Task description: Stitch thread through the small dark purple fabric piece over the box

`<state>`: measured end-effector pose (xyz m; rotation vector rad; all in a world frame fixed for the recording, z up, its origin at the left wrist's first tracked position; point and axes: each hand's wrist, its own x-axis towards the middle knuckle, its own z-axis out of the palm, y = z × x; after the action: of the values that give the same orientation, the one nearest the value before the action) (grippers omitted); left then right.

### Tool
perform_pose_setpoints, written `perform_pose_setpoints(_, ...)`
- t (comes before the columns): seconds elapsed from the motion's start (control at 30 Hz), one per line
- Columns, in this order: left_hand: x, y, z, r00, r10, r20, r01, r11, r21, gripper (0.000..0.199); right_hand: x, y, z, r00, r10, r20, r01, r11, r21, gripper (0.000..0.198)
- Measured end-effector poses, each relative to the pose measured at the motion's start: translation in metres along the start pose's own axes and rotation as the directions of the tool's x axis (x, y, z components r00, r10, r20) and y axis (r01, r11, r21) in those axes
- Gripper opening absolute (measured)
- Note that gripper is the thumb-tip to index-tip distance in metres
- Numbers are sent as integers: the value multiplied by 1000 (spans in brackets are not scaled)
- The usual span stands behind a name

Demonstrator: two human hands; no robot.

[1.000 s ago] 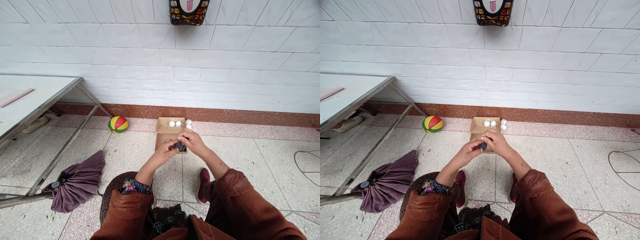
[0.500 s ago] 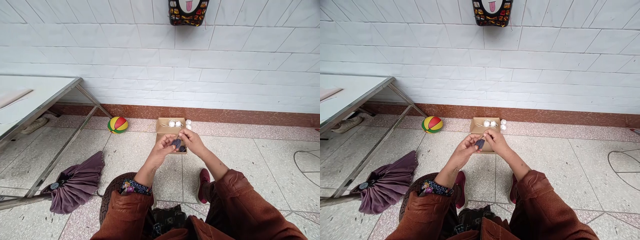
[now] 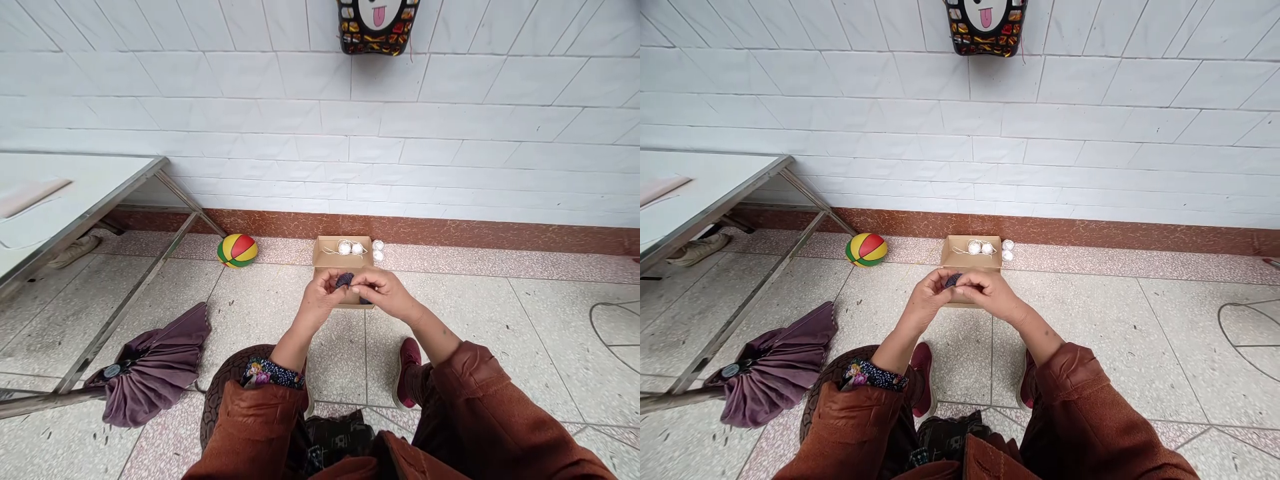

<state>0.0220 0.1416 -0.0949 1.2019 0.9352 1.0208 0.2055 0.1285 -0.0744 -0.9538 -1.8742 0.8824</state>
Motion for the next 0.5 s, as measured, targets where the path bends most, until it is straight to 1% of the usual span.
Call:
perform_pose_setpoints(0.07,-3,3,2,993,4,119,0,999,-40,27,2,4,-5,994,9,-111,-8,1000,12,13)
perform_pose_setpoints(0.13,-6,5,4,978,13,207,14,992,-128,31,5,11,-8,979,48,-198,-47,999,13,14)
perform_pose_setpoints(0.2,-8,7,5,973,17,228,37,973,-229,37,6,17,-7,968,113,-223,-114,993,8,15)
perform_pose_setpoints(0.27,-7,7,6,984,2,179,53,951,-304,38,6,21,-3,969,162,-189,-167,986,-15,16)
perform_pose_setpoints(0.33,-5,6,5,997,-14,80,41,940,-338,37,4,21,4,979,151,-138,-161,985,-65,17)
perform_pose_setpoints(0.4,-2,4,4,1000,-12,-26,3,947,-321,36,2,17,10,993,87,-83,-98,986,-133,17)
perform_pose_setpoints(0.5,1,2,1,988,33,-150,-63,977,-201,35,-2,9,17,1000,-5,30,11,980,-196,16)
